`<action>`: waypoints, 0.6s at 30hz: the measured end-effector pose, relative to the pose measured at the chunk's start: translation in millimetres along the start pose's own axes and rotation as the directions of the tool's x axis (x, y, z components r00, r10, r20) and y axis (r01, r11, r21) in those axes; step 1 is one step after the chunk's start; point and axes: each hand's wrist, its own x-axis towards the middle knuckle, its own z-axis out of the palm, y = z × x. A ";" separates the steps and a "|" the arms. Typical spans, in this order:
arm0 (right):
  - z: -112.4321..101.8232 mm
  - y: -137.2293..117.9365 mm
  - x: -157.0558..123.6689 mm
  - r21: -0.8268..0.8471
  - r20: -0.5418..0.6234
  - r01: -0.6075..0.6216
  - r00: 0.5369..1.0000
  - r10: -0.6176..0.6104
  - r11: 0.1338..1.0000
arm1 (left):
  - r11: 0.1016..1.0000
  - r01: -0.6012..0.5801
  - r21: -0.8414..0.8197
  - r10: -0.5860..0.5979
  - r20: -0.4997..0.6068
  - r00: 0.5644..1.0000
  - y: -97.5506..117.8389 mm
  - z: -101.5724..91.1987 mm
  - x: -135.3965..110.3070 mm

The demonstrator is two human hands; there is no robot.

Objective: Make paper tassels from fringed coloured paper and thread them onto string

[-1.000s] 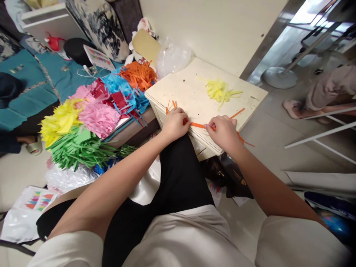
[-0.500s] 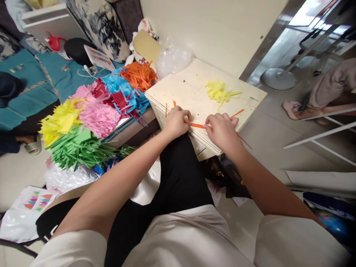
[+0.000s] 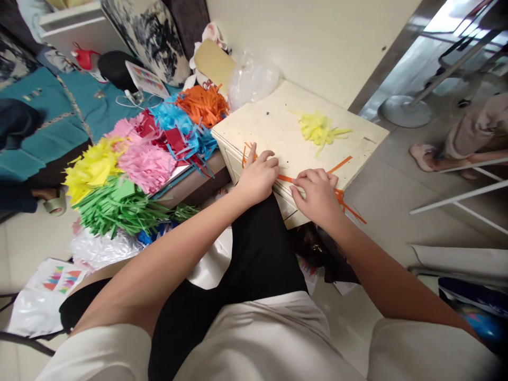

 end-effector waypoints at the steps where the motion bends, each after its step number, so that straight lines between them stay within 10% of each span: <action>1: 0.9 1.3 1.7 0.020 0.003 -0.012 1.000 0.012 1.000 | 1.000 -0.013 0.013 0.013 0.013 1.000 -0.1 0.3 2.1; 18: 0.4 5.9 17.3 0.054 0.043 -0.099 0.994 0.096 0.994 | 0.987 0.137 -0.084 -0.134 0.040 0.990 -12.6 2.6 14.7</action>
